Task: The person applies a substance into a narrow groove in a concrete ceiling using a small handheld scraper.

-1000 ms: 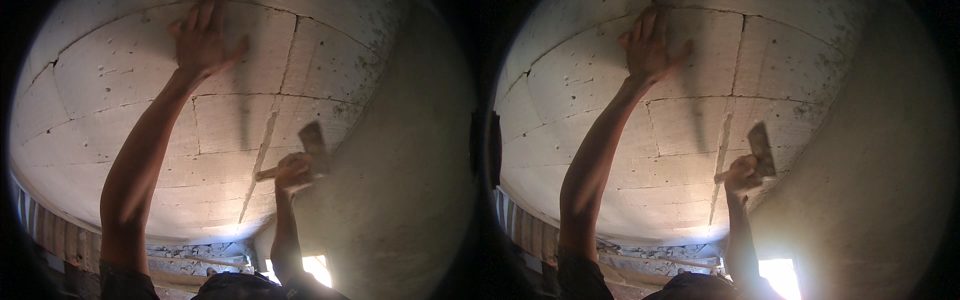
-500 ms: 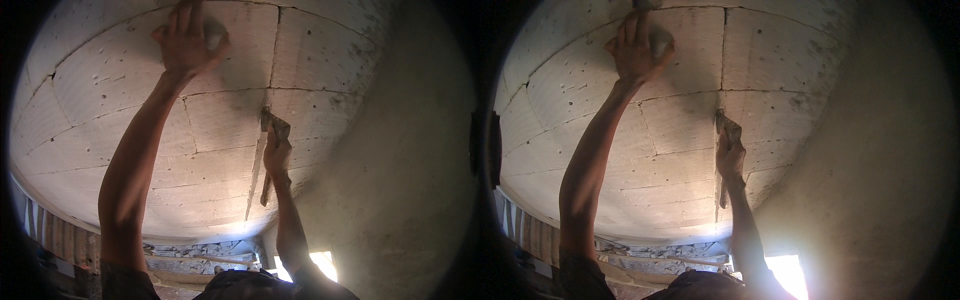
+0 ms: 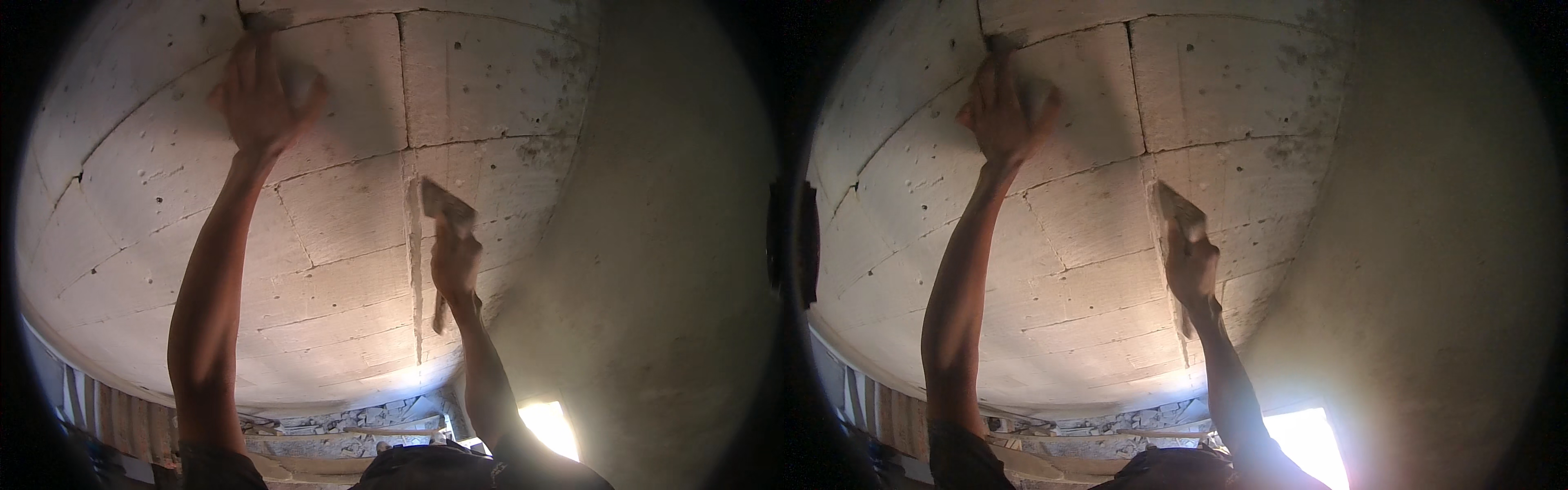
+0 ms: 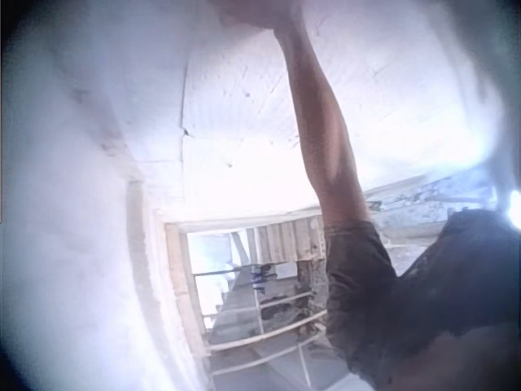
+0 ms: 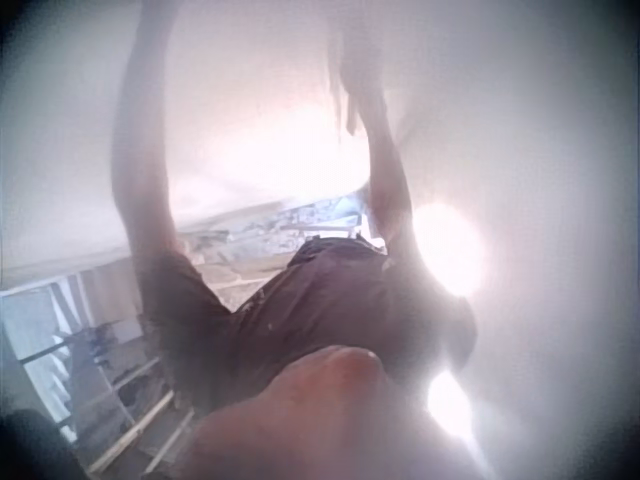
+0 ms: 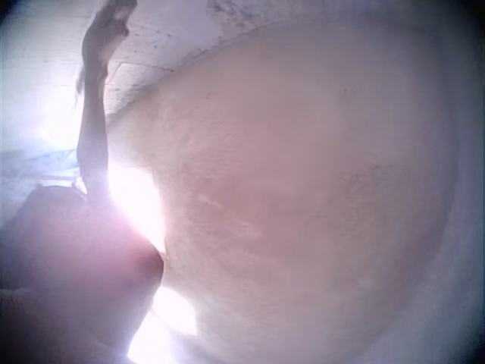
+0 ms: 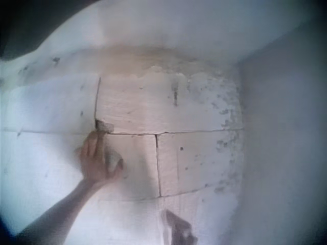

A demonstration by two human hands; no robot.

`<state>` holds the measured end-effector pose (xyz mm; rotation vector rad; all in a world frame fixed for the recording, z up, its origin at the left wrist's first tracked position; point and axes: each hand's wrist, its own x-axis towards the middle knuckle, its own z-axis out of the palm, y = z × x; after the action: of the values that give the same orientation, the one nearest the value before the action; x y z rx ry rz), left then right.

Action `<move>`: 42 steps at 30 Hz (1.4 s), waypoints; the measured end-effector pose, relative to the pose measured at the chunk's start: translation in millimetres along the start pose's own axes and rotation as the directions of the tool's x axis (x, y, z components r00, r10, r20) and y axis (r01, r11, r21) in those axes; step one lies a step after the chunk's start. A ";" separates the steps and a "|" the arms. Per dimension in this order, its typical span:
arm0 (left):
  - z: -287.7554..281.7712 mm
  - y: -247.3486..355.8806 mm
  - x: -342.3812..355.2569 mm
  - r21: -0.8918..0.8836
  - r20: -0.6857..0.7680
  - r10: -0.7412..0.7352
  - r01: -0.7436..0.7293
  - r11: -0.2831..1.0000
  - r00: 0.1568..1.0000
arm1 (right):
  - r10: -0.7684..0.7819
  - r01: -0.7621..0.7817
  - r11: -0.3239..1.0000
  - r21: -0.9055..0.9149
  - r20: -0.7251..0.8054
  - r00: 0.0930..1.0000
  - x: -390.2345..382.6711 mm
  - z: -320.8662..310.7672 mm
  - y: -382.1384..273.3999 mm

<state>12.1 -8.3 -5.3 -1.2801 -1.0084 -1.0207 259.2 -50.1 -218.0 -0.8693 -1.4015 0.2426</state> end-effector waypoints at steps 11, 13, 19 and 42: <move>0.1 1.1 3.1 0.028 -0.076 0.069 -0.067 0.997 0.995 | 0.234 -0.248 0.968 0.045 0.205 0.950 12.8 -12.1 -3.6; -0.9 3.7 2.4 0.044 -0.072 0.071 -0.067 0.997 0.995 | 0.271 -0.263 0.917 0.299 0.015 0.962 -6.3 -12.9 -2.7; -2.8 16.6 7.6 0.098 -0.018 0.064 -0.062 0.993 0.998 | -0.007 -0.006 0.996 0.093 0.142 0.990 13.8 3.8 23.6; -1.3 10.1 2.1 0.116 -0.010 0.018 -0.016 0.993 1.000 | 0.175 -0.167 0.985 -0.050 0.250 0.952 1.6 0.4 10.7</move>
<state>22.4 -9.5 -5.8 -1.1846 -1.0316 -0.9419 262.8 -41.7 -223.9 -1.0113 -1.5703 0.4821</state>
